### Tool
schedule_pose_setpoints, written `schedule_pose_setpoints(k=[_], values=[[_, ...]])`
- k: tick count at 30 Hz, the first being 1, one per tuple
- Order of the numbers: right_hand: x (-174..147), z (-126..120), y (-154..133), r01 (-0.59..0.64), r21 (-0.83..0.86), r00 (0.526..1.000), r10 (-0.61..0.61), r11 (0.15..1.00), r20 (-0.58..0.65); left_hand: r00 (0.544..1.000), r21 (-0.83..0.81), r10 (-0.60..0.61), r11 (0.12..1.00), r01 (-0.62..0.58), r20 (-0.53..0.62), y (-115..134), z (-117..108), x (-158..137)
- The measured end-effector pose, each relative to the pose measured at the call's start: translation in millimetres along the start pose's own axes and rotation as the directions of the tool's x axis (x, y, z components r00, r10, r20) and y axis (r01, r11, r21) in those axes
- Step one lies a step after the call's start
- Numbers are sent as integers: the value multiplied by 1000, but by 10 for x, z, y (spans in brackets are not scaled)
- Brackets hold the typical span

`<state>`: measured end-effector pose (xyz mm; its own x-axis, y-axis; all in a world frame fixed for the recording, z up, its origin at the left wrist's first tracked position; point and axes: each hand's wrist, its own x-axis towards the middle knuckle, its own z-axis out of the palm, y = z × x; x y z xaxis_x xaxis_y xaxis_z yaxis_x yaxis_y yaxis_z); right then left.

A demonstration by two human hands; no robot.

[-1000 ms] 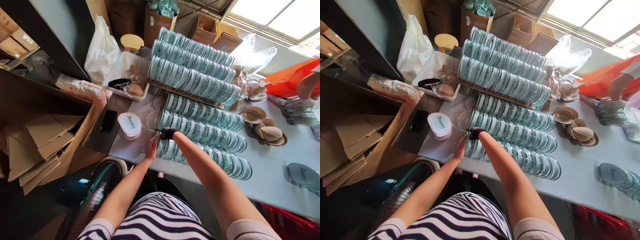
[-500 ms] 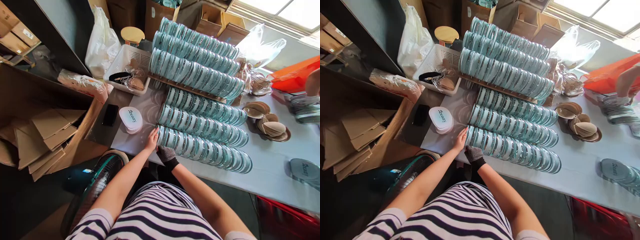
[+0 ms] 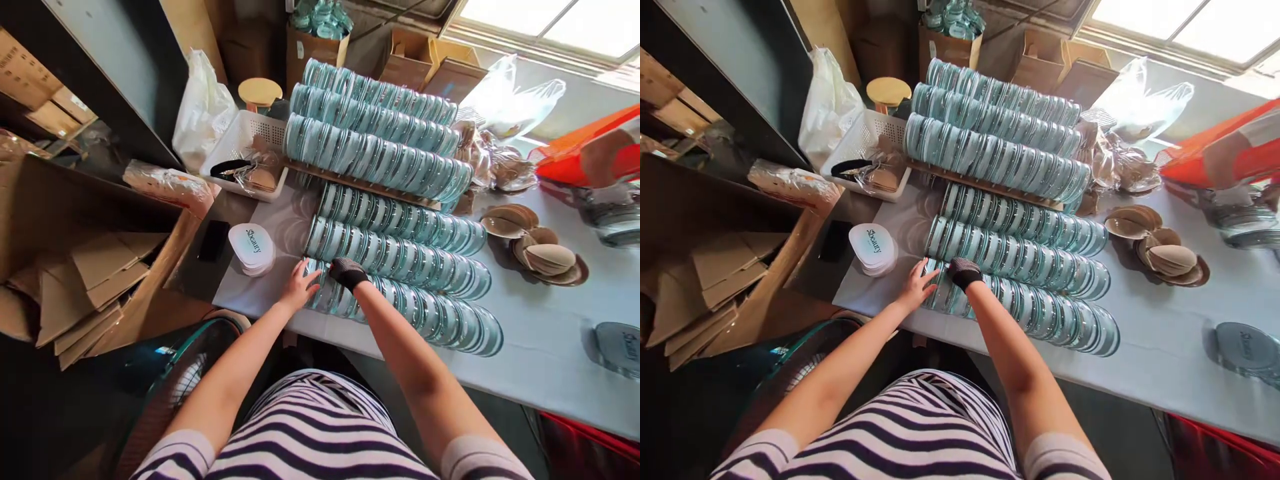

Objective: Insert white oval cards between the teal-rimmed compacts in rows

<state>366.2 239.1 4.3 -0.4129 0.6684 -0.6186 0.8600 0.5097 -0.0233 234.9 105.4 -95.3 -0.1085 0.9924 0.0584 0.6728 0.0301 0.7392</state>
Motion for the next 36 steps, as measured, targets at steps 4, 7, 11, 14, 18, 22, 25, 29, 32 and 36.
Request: schedule_pose_setpoints(k=[4,7,11,14,18,22,25,29,32,36], values=[[342,-212,-59,122,-9,984,-119,993,134,998,91,-38,995,33,52,75,-15,-22],[220,-145,-86,201,-28,978,-198,979,70,996,121,-75,990,67,58,140,-50,-28],[-312,379,-82,171,3,973,-169,985,-159,988,131,-134,984,123,81,236,-101,-8],[-617,989,-180,100,109,978,-77,989,-193,985,137,-157,980,146,74,273,-113,6],[-692,1536,-403,77,142,996,-71,987,-47,988,143,-146,980,137,54,272,-112,19],[-697,1402,-300,95,140,995,-94,986,-15,989,226,-146,965,134,38,344,-105,28],[-648,931,70,16,136,986,6,991,-166,997,365,-54,930,28,61,467,-54,8],[-308,226,425,-33,-33,994,30,999,-105,989,468,3,881,-72,147,590,53,-16],[-53,-78,400,75,-105,997,-74,992,10,985,504,-22,861,-66,168,621,70,5],[-182,35,337,196,-115,979,-202,974,-38,981,517,-60,855,-46,185,661,15,44]])
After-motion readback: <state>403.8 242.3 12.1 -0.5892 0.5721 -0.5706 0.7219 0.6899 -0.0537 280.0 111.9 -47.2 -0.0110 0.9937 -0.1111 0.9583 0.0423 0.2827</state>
